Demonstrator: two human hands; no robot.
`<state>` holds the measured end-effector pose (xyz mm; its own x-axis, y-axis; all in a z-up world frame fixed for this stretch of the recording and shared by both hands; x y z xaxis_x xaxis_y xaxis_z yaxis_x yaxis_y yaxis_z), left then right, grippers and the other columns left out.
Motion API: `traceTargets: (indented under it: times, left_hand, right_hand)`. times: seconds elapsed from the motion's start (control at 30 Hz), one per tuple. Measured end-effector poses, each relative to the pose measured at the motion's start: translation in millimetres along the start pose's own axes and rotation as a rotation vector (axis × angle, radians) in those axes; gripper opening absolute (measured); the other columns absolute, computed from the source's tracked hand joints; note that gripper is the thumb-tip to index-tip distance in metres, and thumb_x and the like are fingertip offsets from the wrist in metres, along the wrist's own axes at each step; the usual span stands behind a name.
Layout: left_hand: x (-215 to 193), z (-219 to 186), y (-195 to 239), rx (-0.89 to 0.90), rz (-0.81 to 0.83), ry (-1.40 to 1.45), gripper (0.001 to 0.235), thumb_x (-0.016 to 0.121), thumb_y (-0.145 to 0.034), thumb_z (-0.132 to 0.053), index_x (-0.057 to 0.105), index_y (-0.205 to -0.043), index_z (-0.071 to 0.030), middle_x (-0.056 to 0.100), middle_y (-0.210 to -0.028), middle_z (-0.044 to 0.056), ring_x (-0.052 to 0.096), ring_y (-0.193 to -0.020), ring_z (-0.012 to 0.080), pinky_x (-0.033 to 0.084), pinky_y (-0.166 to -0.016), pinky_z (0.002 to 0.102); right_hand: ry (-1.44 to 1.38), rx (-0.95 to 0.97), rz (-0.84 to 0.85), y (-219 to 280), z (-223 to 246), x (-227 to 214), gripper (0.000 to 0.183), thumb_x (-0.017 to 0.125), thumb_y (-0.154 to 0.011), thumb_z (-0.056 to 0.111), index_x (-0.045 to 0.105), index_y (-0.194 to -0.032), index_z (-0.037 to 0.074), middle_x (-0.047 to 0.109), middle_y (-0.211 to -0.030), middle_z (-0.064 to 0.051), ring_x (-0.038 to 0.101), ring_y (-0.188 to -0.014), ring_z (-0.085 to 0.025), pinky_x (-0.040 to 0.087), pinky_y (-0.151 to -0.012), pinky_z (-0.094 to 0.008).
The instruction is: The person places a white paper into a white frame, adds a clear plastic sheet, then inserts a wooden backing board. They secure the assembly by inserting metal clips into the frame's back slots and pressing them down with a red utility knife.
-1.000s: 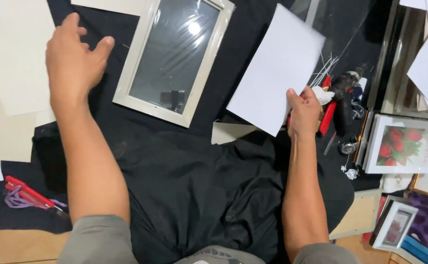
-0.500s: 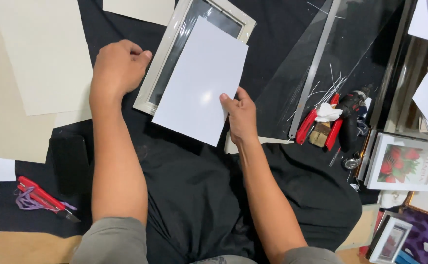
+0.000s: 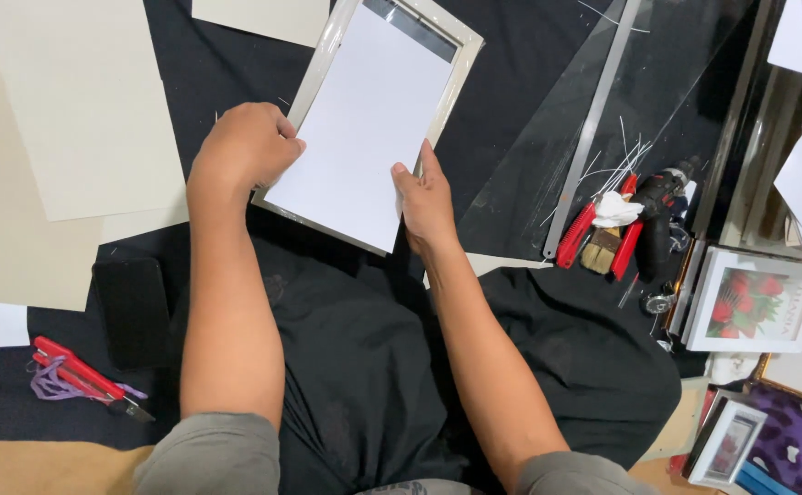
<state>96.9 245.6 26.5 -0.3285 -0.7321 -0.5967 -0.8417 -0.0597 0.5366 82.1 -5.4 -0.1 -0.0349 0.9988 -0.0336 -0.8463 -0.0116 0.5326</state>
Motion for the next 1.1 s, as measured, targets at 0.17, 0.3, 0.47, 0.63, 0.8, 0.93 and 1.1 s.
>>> traceTargets:
  times: [0.17, 0.3, 0.47, 0.63, 0.8, 0.93, 1.1]
  left_hand:
    - [3.5, 0.7, -2.2, -0.042, -0.017, -0.005, 0.028, 0.066, -0.089, -0.007, 0.077, -0.113, 0.004, 0.074, -0.098, 0.028, 0.072, -0.093, 0.047, 0.059, -0.073, 0.054]
    - [18.4, 16.3, -19.1, -0.06, -0.031, -0.036, 0.028, 0.069, -0.083, -0.003, 0.078, -0.108, 0.005, 0.074, -0.093, 0.028, 0.073, -0.087, 0.0459, 0.059, -0.07, 0.054]
    - [16.6, 10.1, -9.3, -0.067, 0.013, -0.026, 0.031, 0.067, -0.081, -0.001, 0.076, -0.109, 0.007, 0.074, -0.096, 0.03, 0.072, -0.092, 0.0488, 0.058, -0.073, 0.057]
    - [-13.6, -19.4, 25.6, -0.126, 0.091, 0.026, 0.017, 0.06, -0.068, -0.003, 0.075, -0.069, 0.004, 0.062, -0.053, 0.017, 0.065, -0.048, 0.0306, 0.051, -0.052, 0.042]
    - [-25.6, -33.7, 42.6, -0.244, 0.171, 0.199, 0.018, 0.064, -0.077, -0.005, 0.073, -0.069, 0.008, 0.061, -0.051, 0.015, 0.059, -0.042, 0.0208, 0.048, -0.047, 0.032]
    - [-20.7, -26.1, 35.6, -0.236, 0.17, 0.214, 0.018, 0.065, -0.078, -0.006, 0.073, -0.069, 0.007, 0.061, -0.051, 0.014, 0.059, -0.041, 0.0194, 0.049, -0.046, 0.031]
    - [-19.9, -25.4, 37.1, -0.247, 0.202, 0.279, 0.02, 0.068, -0.077, -0.007, 0.074, -0.074, 0.012, 0.063, -0.055, 0.017, 0.062, -0.044, 0.021, 0.054, -0.049, 0.032]
  right_hand:
    - [0.019, 0.039, -0.047, -9.0, -18.6, -12.1, 0.077, 0.067, -0.1, 0.02, 0.024, -0.162, 0.008, 0.07, -0.117, -0.031, 0.073, -0.105, -0.037, 0.064, -0.085, -0.053]
    - [0.051, 0.032, -0.088, -12.0, -27.4, -15.5, 0.072, 0.068, -0.096, 0.014, 0.03, -0.157, 0.009, 0.072, -0.103, -0.026, 0.076, -0.096, -0.037, 0.067, -0.079, -0.051]
    - [0.117, 0.043, -0.107, -17.8, -41.5, -24.8, 0.067, 0.067, -0.096, 0.014, 0.038, -0.155, 0.005, 0.073, -0.099, -0.021, 0.074, -0.098, -0.031, 0.065, -0.082, -0.049]
    - [0.13, 0.106, -0.086, 10.8, -33.7, -26.2, 0.066, 0.067, -0.095, 0.013, 0.041, -0.154, 0.003, 0.073, -0.105, -0.025, 0.073, -0.104, -0.033, 0.063, -0.087, -0.051]
    - [0.045, 0.203, -0.081, 38.8, -32.9, -22.6, 0.065, 0.066, -0.095, 0.009, 0.04, -0.154, -0.001, 0.072, -0.107, -0.029, 0.074, -0.101, -0.039, 0.064, -0.082, -0.053]
    - [0.038, 0.216, -0.067, 51.8, -5.8, -8.1, 0.064, 0.065, -0.096, 0.009, 0.04, -0.155, -0.002, 0.068, -0.118, -0.033, 0.071, -0.108, -0.038, 0.063, -0.084, -0.052]
    - [0.007, 0.201, -0.063, 42.1, -15.6, -12.2, 0.063, 0.062, -0.098, 0.009, 0.039, -0.156, 0.0, 0.063, -0.128, -0.037, 0.067, -0.116, -0.043, 0.061, -0.089, -0.056]
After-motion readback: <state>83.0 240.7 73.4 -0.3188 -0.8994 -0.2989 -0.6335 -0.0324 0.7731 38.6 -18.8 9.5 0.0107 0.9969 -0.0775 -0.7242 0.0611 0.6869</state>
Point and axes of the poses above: each hand's wrist, its own y-axis away from the middle knuckle, its own x-axis out of the palm, z = x × y, the point moved 3 cm from there along -y, towards the middle knuckle
